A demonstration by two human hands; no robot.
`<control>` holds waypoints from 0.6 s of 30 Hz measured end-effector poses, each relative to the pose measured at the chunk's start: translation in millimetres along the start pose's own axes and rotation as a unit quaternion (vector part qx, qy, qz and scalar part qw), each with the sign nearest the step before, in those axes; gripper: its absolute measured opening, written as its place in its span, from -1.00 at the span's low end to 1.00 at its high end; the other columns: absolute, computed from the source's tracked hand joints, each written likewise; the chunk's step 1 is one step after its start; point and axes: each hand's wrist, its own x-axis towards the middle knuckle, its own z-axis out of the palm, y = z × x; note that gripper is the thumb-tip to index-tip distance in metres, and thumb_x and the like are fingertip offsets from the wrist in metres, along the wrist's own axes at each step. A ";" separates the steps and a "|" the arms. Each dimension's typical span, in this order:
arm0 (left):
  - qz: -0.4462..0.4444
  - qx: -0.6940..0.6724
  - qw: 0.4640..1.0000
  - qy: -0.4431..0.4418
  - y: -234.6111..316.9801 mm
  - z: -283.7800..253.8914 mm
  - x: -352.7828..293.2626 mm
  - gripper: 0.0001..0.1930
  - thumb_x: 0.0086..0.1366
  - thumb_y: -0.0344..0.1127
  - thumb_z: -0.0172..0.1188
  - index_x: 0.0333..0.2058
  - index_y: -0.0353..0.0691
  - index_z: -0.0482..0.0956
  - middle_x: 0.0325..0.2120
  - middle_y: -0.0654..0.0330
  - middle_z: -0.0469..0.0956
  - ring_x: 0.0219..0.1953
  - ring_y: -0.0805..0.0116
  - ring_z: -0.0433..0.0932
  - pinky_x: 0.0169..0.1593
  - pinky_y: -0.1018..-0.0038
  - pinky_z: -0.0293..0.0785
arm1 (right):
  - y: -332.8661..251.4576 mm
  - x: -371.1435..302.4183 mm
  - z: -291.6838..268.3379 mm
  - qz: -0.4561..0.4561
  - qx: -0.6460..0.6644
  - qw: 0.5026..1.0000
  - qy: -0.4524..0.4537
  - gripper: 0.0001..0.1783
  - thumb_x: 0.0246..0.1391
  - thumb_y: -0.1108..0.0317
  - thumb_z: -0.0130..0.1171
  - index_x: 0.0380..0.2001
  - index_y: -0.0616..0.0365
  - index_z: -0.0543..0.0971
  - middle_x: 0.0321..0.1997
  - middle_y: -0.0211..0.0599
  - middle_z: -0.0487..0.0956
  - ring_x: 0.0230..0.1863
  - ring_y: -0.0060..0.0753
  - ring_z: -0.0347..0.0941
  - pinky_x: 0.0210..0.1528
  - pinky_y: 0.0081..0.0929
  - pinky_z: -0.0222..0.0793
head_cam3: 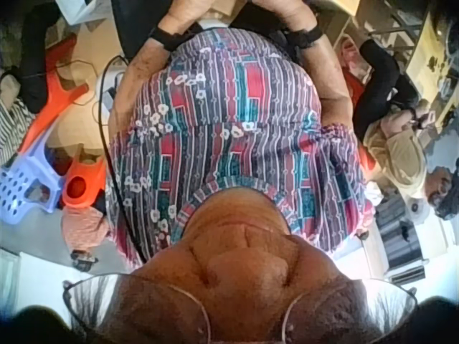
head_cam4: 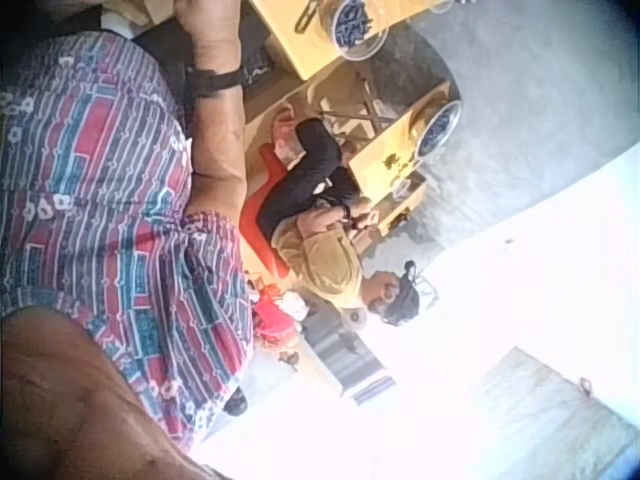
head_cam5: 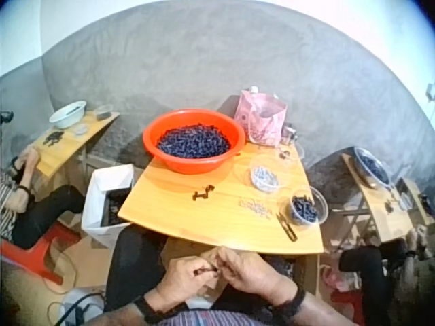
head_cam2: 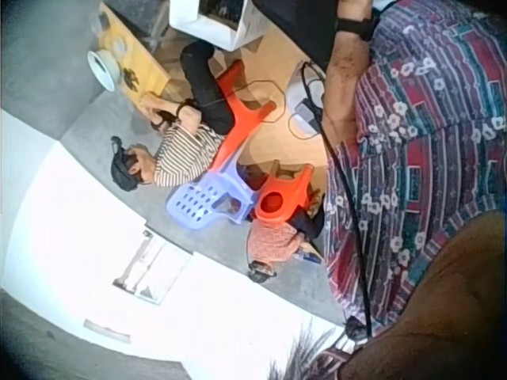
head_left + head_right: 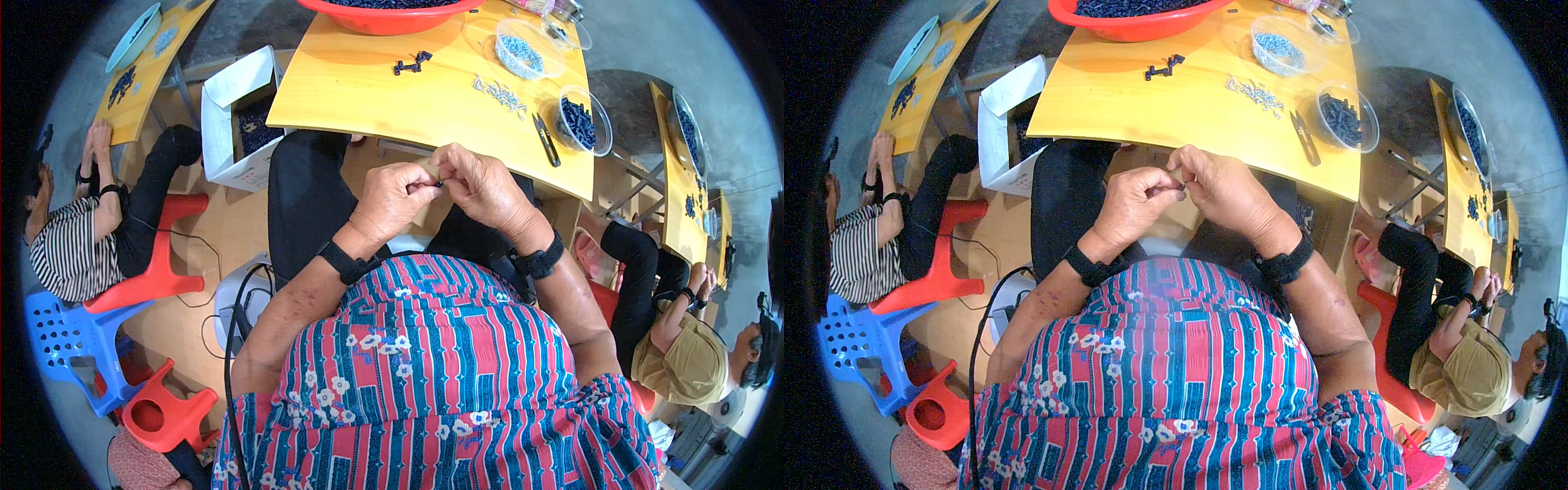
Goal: The recorder is assembling small black plastic components at a table.
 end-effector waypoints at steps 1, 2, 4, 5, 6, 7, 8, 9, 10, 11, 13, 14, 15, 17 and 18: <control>-0.001 0.000 1.000 0.001 -0.4 0.3 -0.7 -0.86 0.15 -0.37 0.38 -0.38 -0.33 0.68 -0.53 0.15 0.62 -0.48 0.47 0.56 -0.33 0.50 0.49 | -1.6 1.8 0.1 -0.054 -0.018 0.998 0.008 -0.77 0.07 0.57 0.11 -0.17 0.18 0.43 -0.38 -0.15 0.55 -0.32 -0.08 0.56 -0.23 -0.33 0.51; -0.003 -0.005 1.000 -0.003 -1.4 0.8 -1.4 -0.86 0.16 -0.38 0.38 -0.37 -0.33 0.68 -0.50 0.10 0.65 -0.45 0.43 0.60 -0.31 0.48 0.51 | -2.8 2.8 1.1 -0.107 -0.036 0.993 0.015 -0.84 0.12 0.52 0.07 -0.21 0.18 0.42 -0.38 -0.11 0.55 -0.30 0.01 0.56 -0.21 -0.26 0.51; -0.006 -0.012 1.000 -0.007 -3.4 2.0 -1.2 -0.86 0.16 -0.38 0.37 -0.36 -0.34 0.68 -0.47 0.06 0.67 -0.42 0.39 0.65 -0.28 0.46 0.53 | -2.5 2.5 6.6 -0.116 -0.057 0.992 0.007 -0.90 0.17 0.50 0.02 -0.22 0.18 0.41 -0.37 -0.09 0.56 -0.27 0.03 0.56 -0.21 -0.22 0.51; 0.009 -0.008 1.000 -0.002 -4.4 3.4 -0.8 -0.85 0.17 -0.38 0.37 -0.35 -0.35 0.68 -0.44 0.03 0.68 -0.37 0.35 0.67 -0.25 0.45 0.55 | -2.6 1.8 8.8 -0.125 -0.077 0.989 -0.001 -0.93 0.22 0.47 -0.04 -0.24 0.18 0.40 -0.36 -0.08 0.56 -0.25 0.05 0.57 -0.20 -0.18 0.51; 0.025 -0.003 1.000 0.003 -1.9 3.4 0.1 -0.85 0.17 -0.38 0.36 -0.33 -0.35 0.68 -0.41 0.00 0.69 -0.33 0.32 0.70 -0.22 0.43 0.57 | -4.2 0.3 8.6 -0.126 -0.076 0.989 0.000 -0.93 0.22 0.47 -0.04 -0.24 0.18 0.40 -0.36 -0.08 0.56 -0.25 0.05 0.57 -0.20 -0.18 0.51; 0.026 -0.001 1.000 0.003 0.4 2.8 -0.2 -0.85 0.17 -0.38 0.36 -0.33 -0.35 0.68 -0.41 0.00 0.69 -0.33 0.32 0.70 -0.22 0.43 0.57 | -6.5 -1.8 8.1 -0.120 -0.114 0.986 -0.014 -0.92 0.24 0.44 -0.05 -0.23 0.18 0.40 -0.33 -0.06 0.57 -0.23 0.06 0.57 -0.19 -0.17 0.51; 0.013 -0.012 1.000 -0.004 2.8 1.8 -0.6 -0.84 0.18 -0.38 0.36 -0.33 -0.35 0.68 -0.39 -0.02 0.70 -0.30 0.30 0.71 -0.21 0.42 0.57 | -8.2 -2.8 7.4 -0.113 -0.151 0.982 -0.029 -0.90 0.25 0.42 -0.07 -0.22 0.19 0.40 -0.30 -0.04 0.59 -0.21 0.07 0.58 -0.18 -0.16 0.51; -0.001 -0.026 1.000 -0.011 4.0 0.6 -0.8 -0.84 0.18 -0.38 0.35 -0.32 -0.36 0.68 -0.37 -0.03 0.70 -0.28 0.27 0.72 -0.19 0.41 0.58 | -8.9 -1.7 7.2 -0.113 -0.151 0.982 -0.030 -0.90 0.25 0.42 -0.07 -0.22 0.19 0.40 -0.30 -0.04 0.59 -0.21 0.07 0.58 -0.18 -0.16 0.51; -0.002 -0.027 1.000 -0.011 1.8 0.9 -0.7 -0.84 0.18 -0.38 0.35 -0.32 -0.36 0.68 -0.37 -0.03 0.70 -0.28 0.27 0.72 -0.19 0.41 0.58 | -9.4 -0.3 6.9 -0.124 -0.154 0.979 -0.042 -0.90 0.25 0.43 -0.05 -0.21 0.19 0.39 -0.28 -0.04 0.59 -0.20 0.09 0.58 -0.16 -0.17 0.52; 0.007 -0.017 1.000 -0.008 -1.9 1.3 -0.3 -0.84 0.18 -0.38 0.36 -0.32 -0.35 0.68 -0.40 -0.01 0.70 -0.31 0.32 0.71 -0.20 0.43 0.57 | -9.5 1.1 6.6 -0.136 -0.158 0.977 -0.053 -0.90 0.25 0.44 -0.04 -0.19 0.19 0.39 -0.25 -0.03 0.60 -0.19 0.11 0.58 -0.14 -0.18 0.53; 0.014 -0.007 1.000 -0.005 -3.1 -0.9 -1.5 -0.85 0.18 -0.38 0.36 -0.32 -0.35 0.68 -0.43 0.02 0.69 -0.34 0.37 0.69 -0.22 0.45 0.57 | -5.8 2.3 8.3 -0.118 -0.106 0.987 -0.032 -0.90 0.21 0.48 0.02 -0.21 0.20 0.41 -0.26 -0.05 0.61 -0.21 0.03 0.60 -0.15 -0.23 0.54; -0.014 -0.015 0.999 -0.027 -3.6 -3.6 -2.1 -0.86 0.19 -0.39 0.36 -0.33 -0.35 0.68 -0.45 0.06 0.68 -0.36 0.45 0.66 -0.23 0.48 0.55 | -4.0 2.3 9.3 -0.099 -0.053 0.994 -0.011 -0.90 0.18 0.52 0.08 -0.23 0.21 0.44 -0.27 -0.07 0.61 -0.24 -0.04 0.61 -0.16 -0.29 0.55; -0.041 -0.023 0.998 -0.049 -3.2 -5.4 -1.5 -0.87 0.20 -0.39 0.35 -0.33 -0.34 0.68 -0.48 0.11 0.68 -0.38 0.52 0.63 -0.24 0.52 0.54 | -3.1 1.6 9.0 -0.100 -0.054 0.993 -0.011 -0.90 0.18 0.52 0.08 -0.23 0.21 0.44 -0.27 -0.07 0.61 -0.24 -0.04 0.61 -0.16 -0.29 0.55; -0.036 -0.028 0.998 -0.031 -10.2 -2.1 -0.8 -0.88 0.21 -0.40 0.35 -0.33 -0.34 0.68 -0.48 0.16 0.67 -0.39 0.58 0.59 -0.25 0.55 0.53 | -2.2 -1.2 8.5 0.030 0.087 0.995 0.024 -0.82 0.07 0.60 0.21 -0.22 0.24 0.54 -0.32 -0.18 0.63 -0.29 -0.29 0.62 -0.19 -0.45 0.55; -0.031 -0.033 0.999 -0.015 -10.3 -1.6 0.5 -0.89 0.22 -0.41 0.34 -0.33 -0.34 0.68 -0.48 0.21 0.67 -0.39 0.63 0.56 -0.26 0.58 0.52 | 0.8 -3.7 13.1 0.029 0.087 0.996 0.025 -0.82 0.07 0.60 0.21 -0.22 0.24 0.54 -0.32 -0.18 0.63 -0.29 -0.29 0.62 -0.19 -0.45 0.55</control>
